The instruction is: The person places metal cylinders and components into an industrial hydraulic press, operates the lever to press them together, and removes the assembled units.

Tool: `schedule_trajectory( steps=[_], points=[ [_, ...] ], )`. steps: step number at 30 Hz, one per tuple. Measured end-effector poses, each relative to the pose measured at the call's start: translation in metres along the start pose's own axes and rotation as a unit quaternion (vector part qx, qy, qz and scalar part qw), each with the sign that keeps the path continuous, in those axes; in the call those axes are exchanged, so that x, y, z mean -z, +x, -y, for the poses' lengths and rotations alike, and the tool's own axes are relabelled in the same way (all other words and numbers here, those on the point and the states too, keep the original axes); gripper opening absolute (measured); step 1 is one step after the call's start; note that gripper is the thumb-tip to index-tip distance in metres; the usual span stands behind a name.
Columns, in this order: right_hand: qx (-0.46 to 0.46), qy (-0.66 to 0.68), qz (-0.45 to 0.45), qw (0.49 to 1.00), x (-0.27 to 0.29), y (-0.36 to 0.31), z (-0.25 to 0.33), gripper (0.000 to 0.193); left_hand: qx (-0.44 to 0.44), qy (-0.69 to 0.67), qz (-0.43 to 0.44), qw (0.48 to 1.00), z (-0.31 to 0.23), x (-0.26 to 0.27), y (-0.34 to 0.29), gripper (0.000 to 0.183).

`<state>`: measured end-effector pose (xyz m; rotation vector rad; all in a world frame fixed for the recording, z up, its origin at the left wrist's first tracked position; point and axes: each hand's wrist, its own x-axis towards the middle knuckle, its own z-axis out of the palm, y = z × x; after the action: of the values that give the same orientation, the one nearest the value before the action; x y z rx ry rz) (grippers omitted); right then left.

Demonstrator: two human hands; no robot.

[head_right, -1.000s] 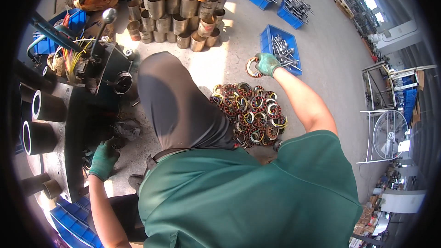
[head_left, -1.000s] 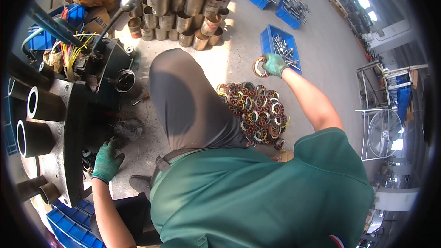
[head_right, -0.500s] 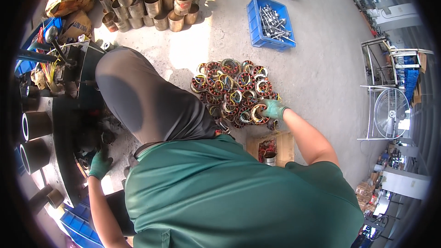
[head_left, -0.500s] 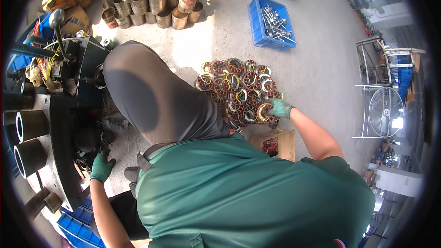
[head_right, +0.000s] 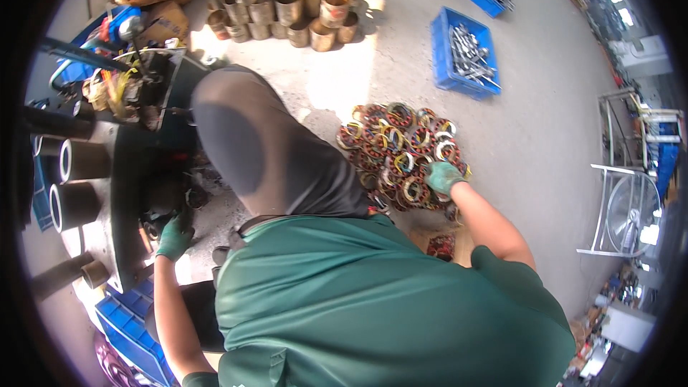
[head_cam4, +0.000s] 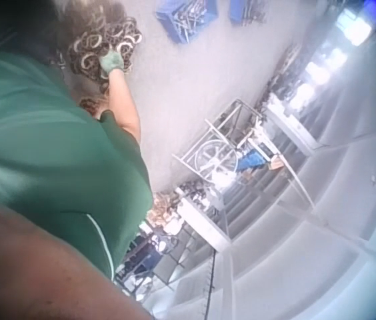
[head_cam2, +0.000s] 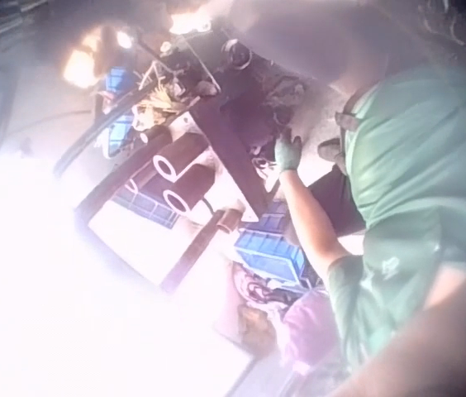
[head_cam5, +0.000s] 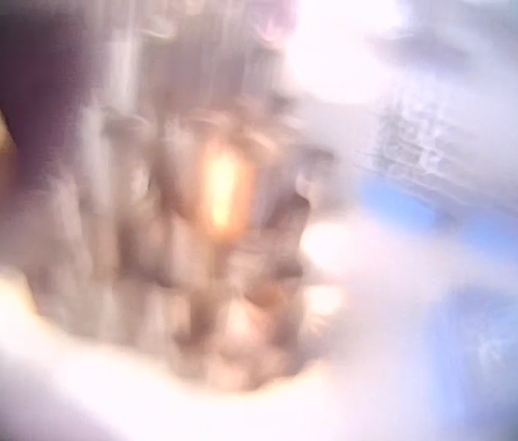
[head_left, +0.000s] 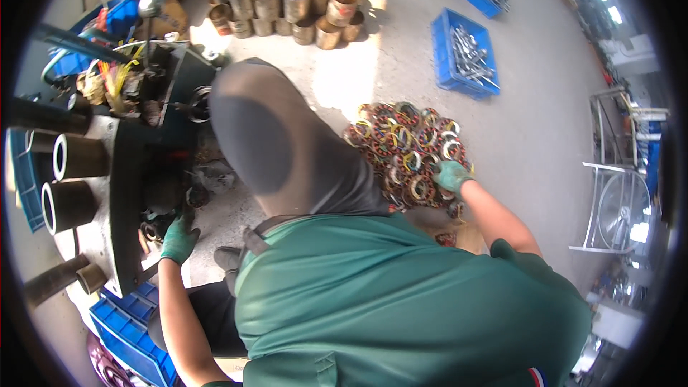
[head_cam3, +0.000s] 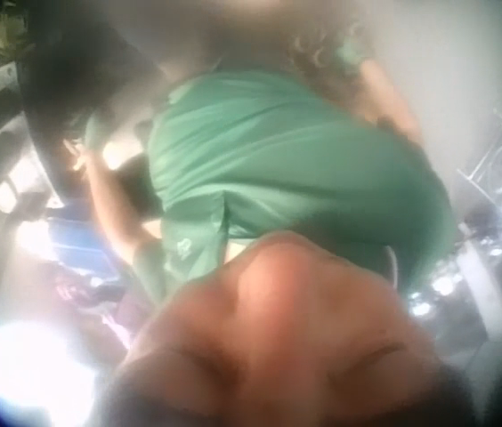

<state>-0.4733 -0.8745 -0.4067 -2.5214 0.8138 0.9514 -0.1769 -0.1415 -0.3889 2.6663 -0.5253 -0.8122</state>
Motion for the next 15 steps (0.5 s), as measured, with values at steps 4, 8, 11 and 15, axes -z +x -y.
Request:
schedule_trajectory(
  steps=[4, 8, 11, 15],
  points=[
    [0.095, -0.045, -0.036, 0.994, 0.042, 0.055, 0.006, 0.044, -0.011, 0.054, -0.197, 0.979, -0.018, 0.045, -0.017, 0.032],
    [0.164, 0.077, -0.138, 0.974, 0.112, 0.082, 0.093, 0.026, 0.000, -0.111, -0.482, 0.869, -0.039, 0.107, -0.094, 0.020],
    [0.245, 0.239, -0.089, 0.935, 0.154, 0.158, 0.164, 0.009, 0.053, -0.268, -0.619, 0.737, -0.037, 0.115, -0.195, 0.013],
    [0.371, 0.164, -0.062, 0.912, 0.223, 0.229, 0.334, 0.008, 0.226, -0.339, -0.644, 0.647, -0.032, 0.039, -0.325, 0.015]
  ],
)
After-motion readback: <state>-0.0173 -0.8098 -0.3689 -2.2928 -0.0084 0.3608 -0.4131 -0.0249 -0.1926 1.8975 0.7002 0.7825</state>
